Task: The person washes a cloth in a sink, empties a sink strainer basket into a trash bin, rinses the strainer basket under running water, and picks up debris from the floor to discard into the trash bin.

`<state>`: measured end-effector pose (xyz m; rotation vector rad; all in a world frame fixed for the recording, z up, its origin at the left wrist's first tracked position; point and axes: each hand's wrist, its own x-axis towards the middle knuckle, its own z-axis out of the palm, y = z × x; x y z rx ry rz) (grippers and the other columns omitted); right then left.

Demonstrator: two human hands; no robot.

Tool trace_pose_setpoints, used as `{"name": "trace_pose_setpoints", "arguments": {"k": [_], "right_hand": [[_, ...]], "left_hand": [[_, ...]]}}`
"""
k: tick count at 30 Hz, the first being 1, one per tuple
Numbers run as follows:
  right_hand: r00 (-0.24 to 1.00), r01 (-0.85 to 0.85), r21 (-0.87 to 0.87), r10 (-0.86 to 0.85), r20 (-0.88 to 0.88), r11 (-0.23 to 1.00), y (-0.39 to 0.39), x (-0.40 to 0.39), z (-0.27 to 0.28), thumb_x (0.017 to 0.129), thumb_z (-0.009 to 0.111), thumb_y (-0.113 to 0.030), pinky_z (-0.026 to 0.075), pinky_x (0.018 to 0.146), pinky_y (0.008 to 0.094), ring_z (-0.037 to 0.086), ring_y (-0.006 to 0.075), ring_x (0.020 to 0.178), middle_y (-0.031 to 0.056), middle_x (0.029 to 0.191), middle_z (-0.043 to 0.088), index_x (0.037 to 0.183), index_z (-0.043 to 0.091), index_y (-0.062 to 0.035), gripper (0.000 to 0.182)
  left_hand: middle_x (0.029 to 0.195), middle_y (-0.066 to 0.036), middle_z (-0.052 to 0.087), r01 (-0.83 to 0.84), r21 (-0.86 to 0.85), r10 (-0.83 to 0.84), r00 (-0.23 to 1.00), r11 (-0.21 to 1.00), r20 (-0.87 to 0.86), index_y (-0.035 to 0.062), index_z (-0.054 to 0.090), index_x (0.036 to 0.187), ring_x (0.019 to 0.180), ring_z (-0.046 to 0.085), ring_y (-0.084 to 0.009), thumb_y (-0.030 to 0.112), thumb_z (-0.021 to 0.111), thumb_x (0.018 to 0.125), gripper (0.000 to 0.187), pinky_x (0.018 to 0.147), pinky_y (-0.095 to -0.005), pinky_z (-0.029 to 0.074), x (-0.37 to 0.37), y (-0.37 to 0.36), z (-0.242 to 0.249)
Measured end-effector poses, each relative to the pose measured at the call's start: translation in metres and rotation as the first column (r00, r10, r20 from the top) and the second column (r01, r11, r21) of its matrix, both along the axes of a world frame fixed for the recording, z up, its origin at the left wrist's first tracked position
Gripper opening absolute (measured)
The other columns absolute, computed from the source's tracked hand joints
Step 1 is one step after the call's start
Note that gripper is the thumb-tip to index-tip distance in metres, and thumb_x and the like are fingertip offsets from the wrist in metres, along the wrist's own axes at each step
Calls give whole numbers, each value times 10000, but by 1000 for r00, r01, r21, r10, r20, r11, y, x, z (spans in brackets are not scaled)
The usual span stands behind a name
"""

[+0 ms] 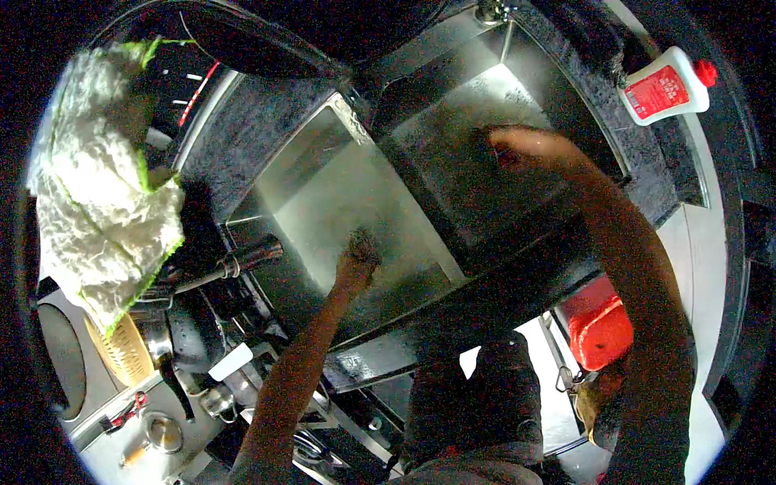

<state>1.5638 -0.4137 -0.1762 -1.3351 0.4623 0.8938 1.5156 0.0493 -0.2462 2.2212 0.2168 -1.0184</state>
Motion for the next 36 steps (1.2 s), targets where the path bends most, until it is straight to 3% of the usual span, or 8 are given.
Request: {"name": "trace_pose_setpoints", "arguments": {"k": [5,8,14,16,20,26,29,36], "right_hand": [[596,36,-376,282,751,926,52,-33,99,708,712,-70,452,872,378,517,210,1050,69,1170,529,1252,370,-26,644],[991,132,495,-110,-73,859,99,-33,158,796,637,-185,448,876,373,501,238,1075,130,1197,498,1283,312,-22,608],[776,-348,-399,499,385,848,235,-66,89,822,539,-173,431,867,422,474,287,1105,190,1215,455,1293,310,-12,548],[744,-311,-791,653,142,526,265,-65,93,799,518,-138,435,863,417,453,322,1120,203,1265,404,1287,330,-7,538],[889,-181,-773,437,136,608,289,-53,-5,807,500,-163,405,891,458,398,373,1160,219,1323,332,1300,312,-3,552],[957,39,-790,204,206,612,282,-53,-12,820,500,-186,308,998,418,319,347,1232,193,1388,250,1355,245,-42,610],[629,103,-939,710,316,327,280,-76,-86,802,528,-168,352,951,441,424,330,1157,198,1280,404,1263,402,-36,495],[722,-346,-838,690,49,422,270,-45,13,777,592,-207,462,730,470,593,330,839,176,887,601,905,600,-2,242]], "left_hand": [[1191,-163,457,19,331,-146,920,943,364,144,403,1255,1091,461,-324,332,524,851,462,866,-506,403,7,-23,-35],[1112,-167,512,235,312,-354,840,921,411,92,472,1154,1003,512,-322,334,532,837,403,809,-466,435,2,-33,-14],[1025,-172,577,446,293,-515,826,846,229,23,585,972,919,567,-330,374,552,809,388,764,-425,468,-2,-13,38],[980,-174,589,-171,388,-31,886,906,463,16,576,969,892,570,-321,399,569,792,422,749,-438,458,-20,-2,18],[894,-180,582,-78,-34,85,913,996,398,-21,562,949,853,556,-318,356,597,775,417,699,-432,447,-31,5,17],[868,-141,592,29,471,-190,935,881,298,8,578,990,824,556,-315,346,659,721,439,650,-432,442,-33,52,-50],[873,-147,613,515,602,-793,388,610,470,27,603,971,757,586,-309,382,649,719,438,611,-441,453,-33,52,-37],[800,-135,626,128,314,-304,730,941,613,27,618,955,672,577,-282,419,515,824,426,591,-422,447,-22,14,33]]}}
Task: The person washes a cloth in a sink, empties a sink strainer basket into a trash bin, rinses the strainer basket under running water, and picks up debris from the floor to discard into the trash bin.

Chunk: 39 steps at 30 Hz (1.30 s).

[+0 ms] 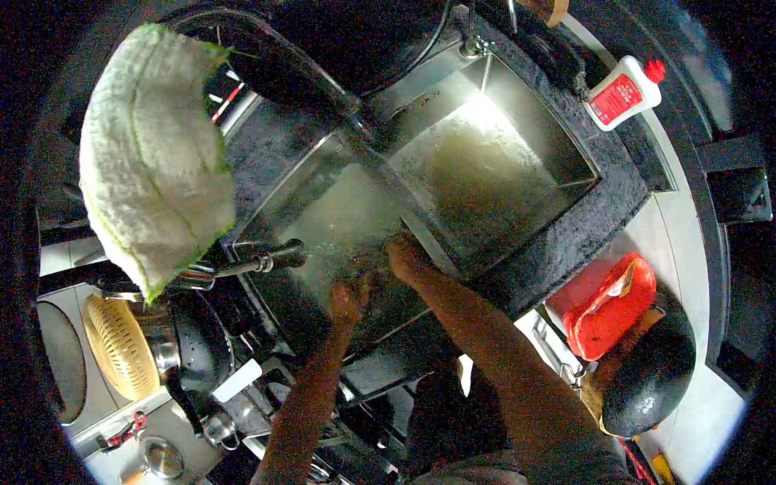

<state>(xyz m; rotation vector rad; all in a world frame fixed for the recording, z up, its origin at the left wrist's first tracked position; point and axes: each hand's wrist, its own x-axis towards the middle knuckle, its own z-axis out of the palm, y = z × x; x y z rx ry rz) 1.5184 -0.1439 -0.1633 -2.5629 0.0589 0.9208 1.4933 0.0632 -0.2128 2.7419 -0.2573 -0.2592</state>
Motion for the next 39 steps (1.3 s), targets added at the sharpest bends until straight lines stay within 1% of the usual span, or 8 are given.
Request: {"name": "trace_pose_setpoints", "arguments": {"k": [5,8,14,23,26,30,32,39], "right_hand": [[705,207,544,-509,494,813,6,-3,21,763,634,-287,465,685,446,584,365,791,191,880,589,940,591,-4,337],[763,347,727,-629,149,593,-9,2,64,731,666,-257,457,713,434,568,349,832,180,917,568,997,566,-6,379],[767,129,337,-309,562,933,4,-9,16,733,630,-124,408,817,448,470,352,1004,178,1037,502,1118,493,-19,423],[889,15,-103,34,456,995,9,-12,-33,778,602,-211,360,921,467,460,371,1071,189,1166,488,1162,490,-16,444],[985,-154,-78,159,68,985,3,-4,14,787,597,-187,355,918,481,503,349,1024,161,1106,535,1136,520,-51,382],[977,211,210,-215,-4,955,-2,-8,33,778,601,-166,356,920,439,528,322,988,137,1041,565,1111,548,-103,344],[756,-100,316,-135,641,943,-9,-23,32,744,626,-125,378,883,421,532,298,966,136,997,561,1075,569,-120,336],[635,-174,289,-117,764,941,-50,-41,126,681,680,-44,396,855,389,538,267,909,110,958,561,1083,560,-100,423]], "left_hand": [[860,-96,616,-456,-340,388,887,823,-251,13,570,1020,689,564,-193,307,528,867,334,584,-365,447,-2,-30,69],[929,-100,598,-417,-639,421,893,646,-157,-3,531,1066,806,575,-192,236,555,865,313,693,-334,463,-17,-36,98],[857,-166,578,-75,-619,254,945,782,207,-18,519,988,732,580,-309,73,603,781,241,645,-395,460,-16,-30,46],[909,-228,572,-53,-128,22,972,990,-232,-23,437,1119,789,566,-401,79,654,686,495,692,-470,466,-18,5,-48],[897,-237,571,175,-264,-104,959,949,262,-24,458,1100,769,565,-397,108,661,685,480,669,-467,463,-22,18,-95],[901,-247,553,-135,50,144,935,990,-323,-26,522,1007,785,543,-387,141,690,645,432,650,-450,456,-12,-15,-12],[894,-247,549,-192,-2,175,903,981,-393,-36,539,965,785,537,-380,149,698,632,413,643,-443,451,-15,-21,3],[854,-176,518,60,-93,-28,948,994,318,-38,449,1037,806,538,-302,63,649,643,453,673,-427,436,-9,-12,23]]}}
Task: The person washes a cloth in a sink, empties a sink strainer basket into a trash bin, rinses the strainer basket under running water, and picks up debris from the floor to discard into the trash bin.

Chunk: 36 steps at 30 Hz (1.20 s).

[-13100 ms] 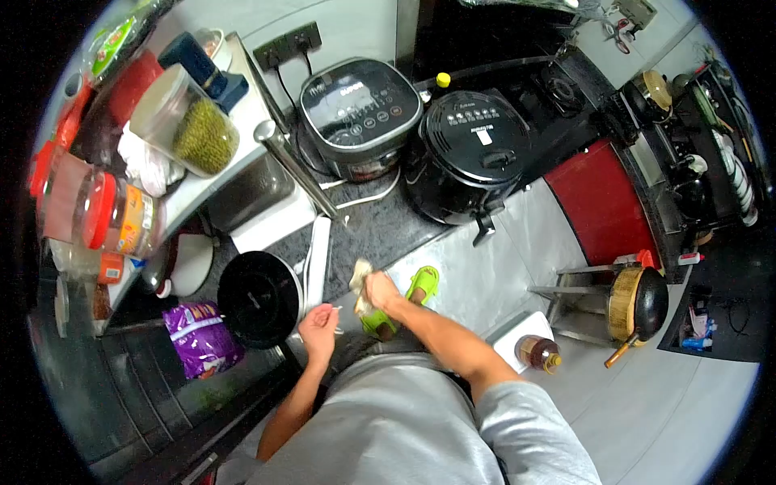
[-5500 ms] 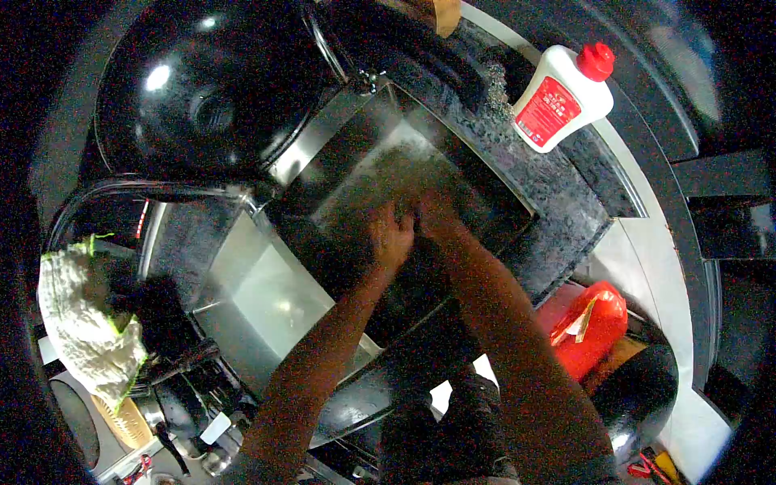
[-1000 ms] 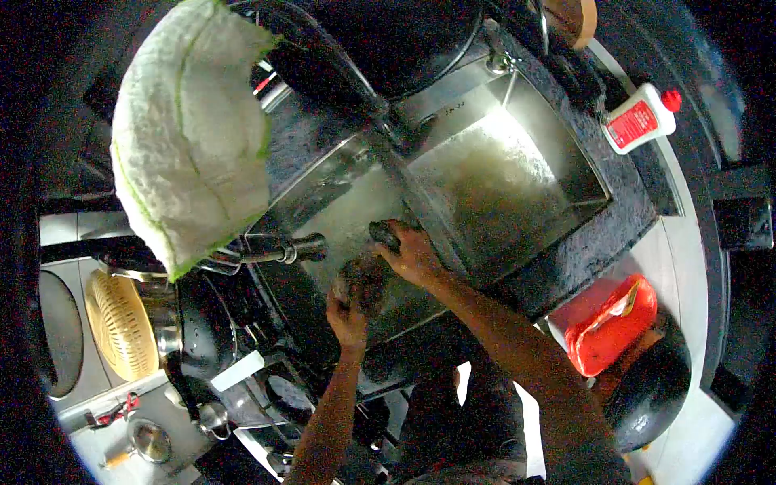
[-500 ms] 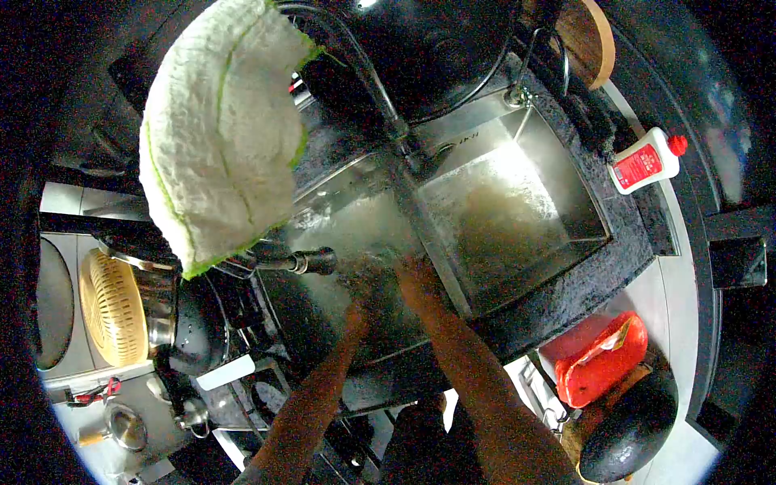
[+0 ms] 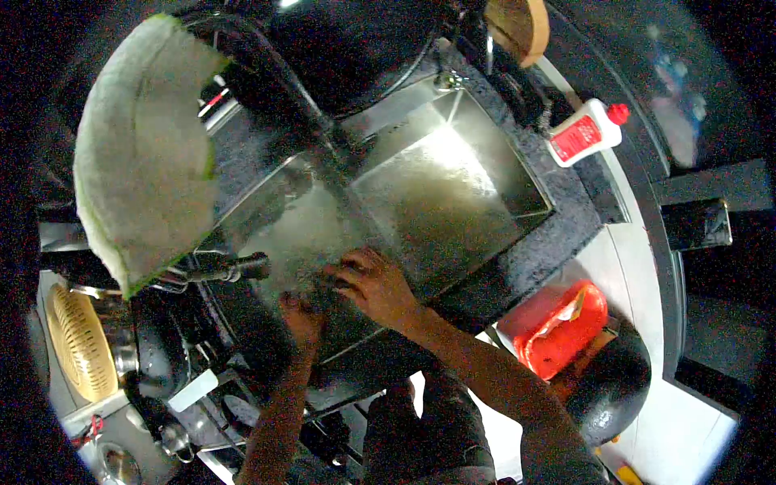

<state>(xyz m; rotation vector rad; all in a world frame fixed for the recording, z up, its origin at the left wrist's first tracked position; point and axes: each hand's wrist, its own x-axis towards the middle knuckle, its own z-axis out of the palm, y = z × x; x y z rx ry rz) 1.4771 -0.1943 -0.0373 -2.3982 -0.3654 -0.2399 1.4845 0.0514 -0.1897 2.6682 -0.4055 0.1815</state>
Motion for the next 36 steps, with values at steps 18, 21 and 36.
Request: {"name": "trace_pose_setpoints", "arguments": {"k": [18,21,36], "right_hand": [[120,913,407,-959,-256,6,-326,-102,-74,785,654,-353,422,545,259,549,127,706,64,906,607,1123,503,20,525],[18,984,179,-991,-132,-6,-347,-109,-98,776,658,-344,438,598,258,548,151,717,99,901,605,1185,456,62,611],[919,223,319,-89,-384,921,-40,-43,15,623,748,-124,327,1007,369,424,296,1185,130,1259,452,1271,387,-98,742]], "left_hand": [[1165,-215,455,-290,-161,142,792,943,-594,-20,419,1217,1067,442,-390,122,564,770,491,899,-453,361,20,17,-93],[1065,-191,525,-29,181,114,871,983,-479,-11,490,1147,981,493,-365,147,558,777,408,834,-428,394,17,47,-158],[929,-90,560,-362,-826,51,924,431,-379,28,503,952,847,554,-226,141,544,714,266,763,-347,460,2,-47,142]]}}
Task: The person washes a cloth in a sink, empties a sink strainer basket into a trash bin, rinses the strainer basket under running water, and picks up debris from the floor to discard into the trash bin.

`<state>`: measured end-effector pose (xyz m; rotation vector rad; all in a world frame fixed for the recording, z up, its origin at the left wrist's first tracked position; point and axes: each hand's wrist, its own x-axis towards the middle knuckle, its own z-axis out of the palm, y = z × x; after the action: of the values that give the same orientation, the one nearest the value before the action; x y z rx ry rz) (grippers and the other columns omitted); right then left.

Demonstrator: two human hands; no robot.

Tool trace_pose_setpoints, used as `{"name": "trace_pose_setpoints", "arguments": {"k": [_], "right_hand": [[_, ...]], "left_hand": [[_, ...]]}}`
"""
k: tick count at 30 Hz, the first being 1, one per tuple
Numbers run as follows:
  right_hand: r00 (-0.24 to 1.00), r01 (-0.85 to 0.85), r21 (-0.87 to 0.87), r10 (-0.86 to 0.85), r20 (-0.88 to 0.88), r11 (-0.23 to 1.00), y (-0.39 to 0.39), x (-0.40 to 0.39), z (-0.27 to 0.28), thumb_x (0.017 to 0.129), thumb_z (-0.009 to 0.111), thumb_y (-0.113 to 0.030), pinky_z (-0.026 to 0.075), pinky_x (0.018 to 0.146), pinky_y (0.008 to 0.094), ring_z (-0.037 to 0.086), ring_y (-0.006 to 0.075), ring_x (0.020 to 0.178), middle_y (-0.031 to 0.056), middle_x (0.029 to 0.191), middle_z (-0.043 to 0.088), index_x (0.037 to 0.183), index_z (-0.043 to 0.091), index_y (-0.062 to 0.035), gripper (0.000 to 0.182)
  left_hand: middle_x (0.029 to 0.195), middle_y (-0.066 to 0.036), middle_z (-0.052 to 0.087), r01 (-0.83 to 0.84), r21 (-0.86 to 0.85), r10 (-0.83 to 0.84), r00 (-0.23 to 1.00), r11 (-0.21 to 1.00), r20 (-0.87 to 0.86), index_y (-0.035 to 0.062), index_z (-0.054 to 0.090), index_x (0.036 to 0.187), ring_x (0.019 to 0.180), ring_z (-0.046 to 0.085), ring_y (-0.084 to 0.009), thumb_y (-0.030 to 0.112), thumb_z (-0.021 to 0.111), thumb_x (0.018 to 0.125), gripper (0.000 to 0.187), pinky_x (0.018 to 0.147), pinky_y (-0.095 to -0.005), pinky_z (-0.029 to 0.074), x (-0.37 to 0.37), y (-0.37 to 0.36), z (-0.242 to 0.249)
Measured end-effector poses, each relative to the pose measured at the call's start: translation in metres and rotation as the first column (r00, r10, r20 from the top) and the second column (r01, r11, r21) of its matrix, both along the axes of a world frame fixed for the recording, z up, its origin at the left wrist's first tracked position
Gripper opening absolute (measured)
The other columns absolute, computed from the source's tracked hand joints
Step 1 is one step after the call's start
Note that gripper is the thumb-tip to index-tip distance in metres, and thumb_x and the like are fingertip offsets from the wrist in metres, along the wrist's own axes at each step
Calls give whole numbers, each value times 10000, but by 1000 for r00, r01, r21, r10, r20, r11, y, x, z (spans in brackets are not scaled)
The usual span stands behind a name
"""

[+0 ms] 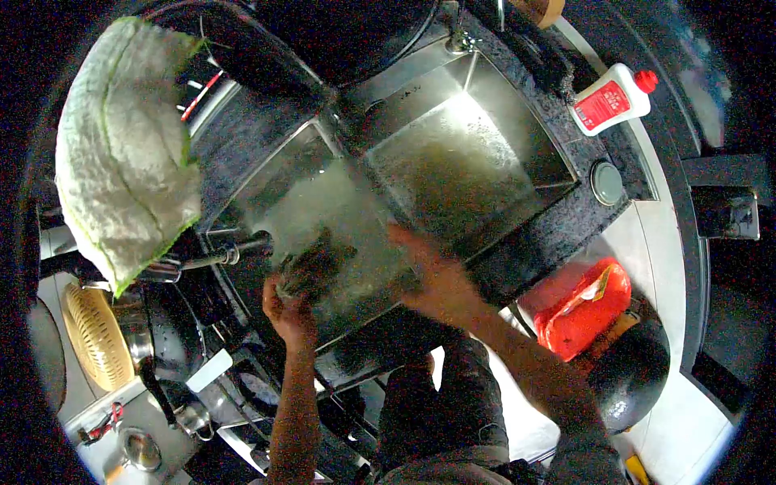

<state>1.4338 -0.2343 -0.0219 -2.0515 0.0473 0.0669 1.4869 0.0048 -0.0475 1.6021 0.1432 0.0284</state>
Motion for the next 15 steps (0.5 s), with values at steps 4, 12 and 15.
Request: {"name": "trace_pose_setpoints", "arguments": {"k": [4,12,15], "right_hand": [[997,31,195,-44,64,980,85,42,-31,611,769,-216,391,941,350,480,258,1129,177,1214,479,1231,419,-23,738],[954,61,576,-218,208,815,67,87,4,599,720,-120,482,780,321,608,219,895,102,983,620,1061,533,-39,504],[921,274,725,-389,-8,632,40,90,6,605,691,-51,482,739,311,598,169,827,67,911,633,980,545,-28,403]], "left_hand": [[1037,-138,564,86,-643,-194,976,761,-99,8,517,998,958,555,-256,39,517,606,393,865,-374,442,12,-3,27],[1000,-111,584,34,-842,-237,965,539,-113,41,516,1070,913,575,-244,259,463,758,384,827,-344,470,32,-43,-18],[1014,-71,564,-249,-638,53,949,728,-310,58,506,1101,967,536,-185,199,426,832,314,804,-293,450,39,-125,12]]}}
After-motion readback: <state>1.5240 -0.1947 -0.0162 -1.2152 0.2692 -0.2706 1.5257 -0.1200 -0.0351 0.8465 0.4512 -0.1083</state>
